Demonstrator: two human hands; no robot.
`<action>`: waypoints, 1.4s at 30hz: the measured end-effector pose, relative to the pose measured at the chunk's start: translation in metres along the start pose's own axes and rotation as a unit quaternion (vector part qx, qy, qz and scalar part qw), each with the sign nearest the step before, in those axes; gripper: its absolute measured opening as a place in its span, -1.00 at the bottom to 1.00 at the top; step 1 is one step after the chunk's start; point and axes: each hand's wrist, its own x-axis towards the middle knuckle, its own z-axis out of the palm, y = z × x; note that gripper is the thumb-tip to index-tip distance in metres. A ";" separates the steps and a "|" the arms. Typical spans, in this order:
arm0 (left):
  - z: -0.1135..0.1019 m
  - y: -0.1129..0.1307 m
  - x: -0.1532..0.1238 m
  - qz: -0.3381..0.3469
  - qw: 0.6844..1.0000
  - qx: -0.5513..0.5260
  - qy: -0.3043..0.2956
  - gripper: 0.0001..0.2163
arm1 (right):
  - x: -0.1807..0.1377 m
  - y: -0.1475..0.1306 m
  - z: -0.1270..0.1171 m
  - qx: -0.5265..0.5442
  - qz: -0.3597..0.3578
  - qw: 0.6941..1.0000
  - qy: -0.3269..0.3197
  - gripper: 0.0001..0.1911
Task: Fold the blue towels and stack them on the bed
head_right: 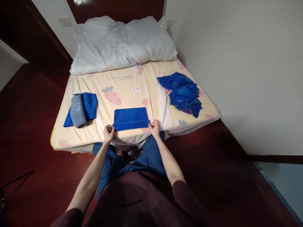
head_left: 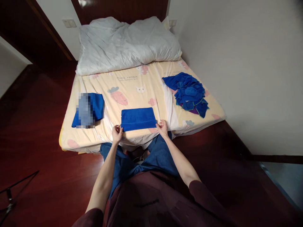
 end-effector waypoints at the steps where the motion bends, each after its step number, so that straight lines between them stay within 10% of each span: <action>1: -0.002 0.002 -0.003 0.017 1.000 0.009 0.004 -0.58 | -0.003 -0.003 -0.001 -0.008 -0.013 1.000 0.011 -0.48; 9: -0.012 0.036 -0.014 0.251 0.944 0.137 -0.167 -0.48 | -0.020 -0.056 -0.002 -0.130 -0.233 0.954 -0.135 -0.54; 26: -0.004 0.048 0.010 0.219 0.884 0.345 -0.228 -0.40 | 0.002 -0.031 0.017 -0.313 -0.188 0.917 -0.159 -0.35; 34: -0.026 0.005 -0.026 0.227 0.932 0.189 -0.208 -0.36 | -0.030 -0.008 -0.024 -0.203 -0.244 0.929 -0.193 -0.31; 42: -0.027 -0.015 -0.024 0.116 0.981 -0.065 -0.143 -0.65 | -0.020 0.004 -0.014 -0.029 -0.133 0.984 -0.115 -0.58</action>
